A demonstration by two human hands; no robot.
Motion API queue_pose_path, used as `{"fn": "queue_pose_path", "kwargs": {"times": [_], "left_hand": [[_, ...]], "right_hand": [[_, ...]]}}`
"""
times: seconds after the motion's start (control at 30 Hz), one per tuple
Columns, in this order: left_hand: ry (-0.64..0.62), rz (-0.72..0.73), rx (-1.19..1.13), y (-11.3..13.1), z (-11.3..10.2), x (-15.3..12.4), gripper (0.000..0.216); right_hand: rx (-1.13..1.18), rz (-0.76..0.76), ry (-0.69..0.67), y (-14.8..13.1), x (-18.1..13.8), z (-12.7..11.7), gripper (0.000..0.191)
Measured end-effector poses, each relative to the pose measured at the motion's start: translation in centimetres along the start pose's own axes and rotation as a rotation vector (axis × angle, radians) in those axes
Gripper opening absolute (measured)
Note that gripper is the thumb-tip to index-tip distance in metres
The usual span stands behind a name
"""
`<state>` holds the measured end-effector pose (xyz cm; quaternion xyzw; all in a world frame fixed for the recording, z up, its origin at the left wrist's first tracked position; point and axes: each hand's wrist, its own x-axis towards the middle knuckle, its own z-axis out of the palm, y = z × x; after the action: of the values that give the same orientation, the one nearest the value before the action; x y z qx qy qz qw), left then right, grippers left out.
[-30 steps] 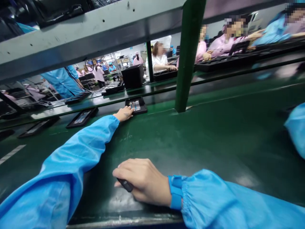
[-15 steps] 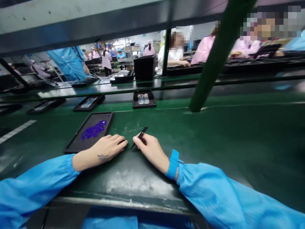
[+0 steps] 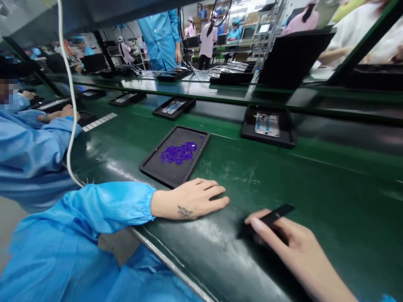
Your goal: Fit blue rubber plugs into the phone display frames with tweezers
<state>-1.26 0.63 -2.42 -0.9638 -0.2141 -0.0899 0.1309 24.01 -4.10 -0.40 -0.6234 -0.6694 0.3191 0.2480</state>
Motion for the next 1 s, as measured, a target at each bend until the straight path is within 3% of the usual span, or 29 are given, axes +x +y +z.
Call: {"fn": "queue_pose_path", "kwargs": {"times": [0.07,0.2,0.4,0.87,0.93,1.0], "left_hand": [[0.018,0.003,-0.013,-0.1,0.2,0.0,0.036],[0.042,-0.003,-0.020,-0.2,0.2,-0.1,0.036],[0.044,-0.002,-0.041,-0.1,0.2,-0.2,0.036],[0.041,0.100,-0.038,-2.2,-1.2,-0.2,0.026],[0.056,0.070,0.012,-3.2,-1.9,-0.3,0.025],[0.053,-0.064,0.040,-5.1,-2.7,-0.6,0.024]], "right_hand": [[-0.001,-0.014,-0.011,0.1,0.1,0.0,0.054],[-0.019,0.003,0.111,1.6,0.0,0.1,0.054],[-0.014,-0.054,-0.036,5.0,-0.1,0.3,0.054],[-0.004,0.000,-0.010,4.4,-0.2,-0.2,0.043],[-0.006,-0.014,-0.009,3.9,-0.1,-0.3,0.043],[-0.010,-0.019,-0.006,3.3,-0.1,-0.4,0.046]]}}
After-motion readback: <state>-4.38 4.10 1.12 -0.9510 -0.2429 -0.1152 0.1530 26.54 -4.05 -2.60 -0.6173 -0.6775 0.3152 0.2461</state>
